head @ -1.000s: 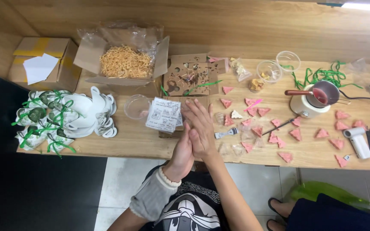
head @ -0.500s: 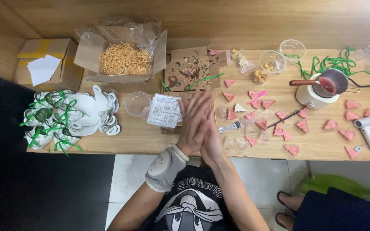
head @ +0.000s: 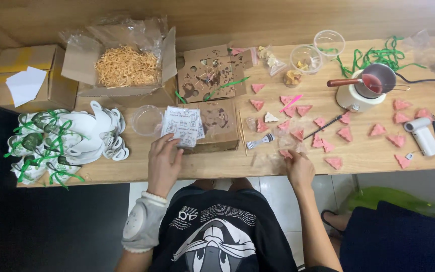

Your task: Packing small triangle-shaped wax melts and decorative candles into small bags and containers, securing with green ties.

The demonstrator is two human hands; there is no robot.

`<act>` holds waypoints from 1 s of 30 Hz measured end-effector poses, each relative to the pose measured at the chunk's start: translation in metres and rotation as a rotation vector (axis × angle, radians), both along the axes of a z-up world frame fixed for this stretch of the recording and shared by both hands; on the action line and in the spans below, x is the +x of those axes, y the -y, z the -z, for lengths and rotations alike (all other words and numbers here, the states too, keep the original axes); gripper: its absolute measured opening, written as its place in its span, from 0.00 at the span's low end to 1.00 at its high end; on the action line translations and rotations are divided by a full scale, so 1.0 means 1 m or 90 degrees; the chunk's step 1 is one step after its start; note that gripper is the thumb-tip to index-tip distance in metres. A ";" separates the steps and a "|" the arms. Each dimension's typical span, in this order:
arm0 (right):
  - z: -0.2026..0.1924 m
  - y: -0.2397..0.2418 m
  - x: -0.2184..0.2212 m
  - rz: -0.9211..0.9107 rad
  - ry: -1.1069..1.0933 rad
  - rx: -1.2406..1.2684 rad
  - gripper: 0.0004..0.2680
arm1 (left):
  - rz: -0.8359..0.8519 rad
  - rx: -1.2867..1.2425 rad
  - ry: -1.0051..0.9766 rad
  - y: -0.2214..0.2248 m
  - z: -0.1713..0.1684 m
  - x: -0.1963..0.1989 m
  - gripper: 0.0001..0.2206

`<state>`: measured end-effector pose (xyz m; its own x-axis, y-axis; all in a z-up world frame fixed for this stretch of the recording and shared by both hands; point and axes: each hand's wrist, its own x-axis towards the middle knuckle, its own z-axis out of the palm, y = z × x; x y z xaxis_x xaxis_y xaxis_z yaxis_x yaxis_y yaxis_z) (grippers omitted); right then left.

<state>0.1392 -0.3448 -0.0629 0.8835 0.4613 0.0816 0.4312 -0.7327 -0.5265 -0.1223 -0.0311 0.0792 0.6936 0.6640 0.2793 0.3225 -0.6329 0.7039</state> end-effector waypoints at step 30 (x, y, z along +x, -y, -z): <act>-0.111 -0.206 -0.049 -0.215 -0.002 0.158 0.02 | -0.060 -0.174 0.193 -0.034 0.087 0.078 0.08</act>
<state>0.0906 -0.1386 0.0485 0.6861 0.6920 0.2245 0.6237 -0.4006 -0.6713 -0.0446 0.0034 -0.0073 0.5396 0.7988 0.2658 0.1228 -0.3870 0.9139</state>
